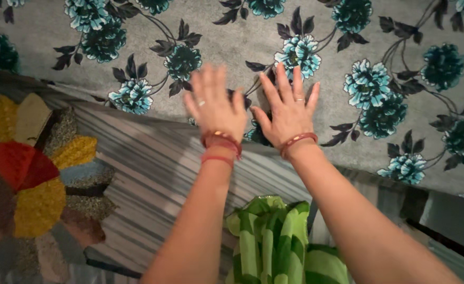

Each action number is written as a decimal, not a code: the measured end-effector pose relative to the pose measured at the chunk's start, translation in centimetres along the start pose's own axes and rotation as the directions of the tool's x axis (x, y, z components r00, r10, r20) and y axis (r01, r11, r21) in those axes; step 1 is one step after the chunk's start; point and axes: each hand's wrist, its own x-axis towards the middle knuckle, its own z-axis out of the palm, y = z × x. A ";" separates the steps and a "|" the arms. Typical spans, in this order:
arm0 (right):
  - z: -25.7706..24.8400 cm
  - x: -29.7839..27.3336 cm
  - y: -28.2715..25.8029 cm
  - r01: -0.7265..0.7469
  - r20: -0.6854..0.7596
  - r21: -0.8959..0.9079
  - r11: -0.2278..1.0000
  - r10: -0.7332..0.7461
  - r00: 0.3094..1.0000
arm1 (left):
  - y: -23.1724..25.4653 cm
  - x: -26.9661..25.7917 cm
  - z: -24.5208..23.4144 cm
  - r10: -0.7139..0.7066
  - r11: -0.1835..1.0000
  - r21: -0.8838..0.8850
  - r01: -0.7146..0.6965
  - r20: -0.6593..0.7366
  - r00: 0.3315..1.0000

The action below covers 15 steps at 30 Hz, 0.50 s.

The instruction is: The person smooths out and folds a floral pattern cloth on a bed, handling the edges and corners to align them.

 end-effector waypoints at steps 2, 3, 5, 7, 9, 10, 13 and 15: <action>1.1 -0.2 0.2 0.042 0.032 -0.066 0.997 -0.040 0.999 | 0.7 0.4 0.7 0.112 0.994 -0.024 -0.109 0.140 0.984; 1.5 -0.4 0.4 0.049 0.019 -0.090 0.995 -0.047 0.999 | 0.9 0.6 1.1 0.167 0.986 -0.042 -0.161 0.208 0.964; 2.0 -0.8 0.5 0.062 -0.004 -0.138 0.989 -0.063 0.998 | 1.1 -0.1 1.6 0.167 0.985 0.007 -0.170 0.164 0.972; 2.2 -0.8 0.5 0.060 0.000 -0.139 0.988 -0.060 0.998 | 0.9 -0.3 1.8 0.176 0.983 0.037 -0.183 0.130 0.976; 1.8 -1.1 0.5 0.056 0.017 -0.145 0.988 -0.054 0.998 | 1.0 -0.5 1.7 0.188 0.980 0.044 -0.193 0.110 0.976; 1.7 -0.9 0.4 0.054 0.019 -0.143 0.988 -0.052 0.998 | 1.1 -0.2 1.6 0.172 0.983 0.034 -0.178 0.131 0.976; 1.5 -0.5 0.1 0.052 0.018 -0.151 0.987 -0.050 0.999 | 1.3 1.1 1.1 0.154 0.986 0.022 -0.162 0.211 0.965; 1.4 -0.5 0.1 0.042 0.017 -0.161 0.986 -0.040 0.999 | 0.4 3.4 1.1 0.176 0.981 0.029 -0.192 0.282 0.943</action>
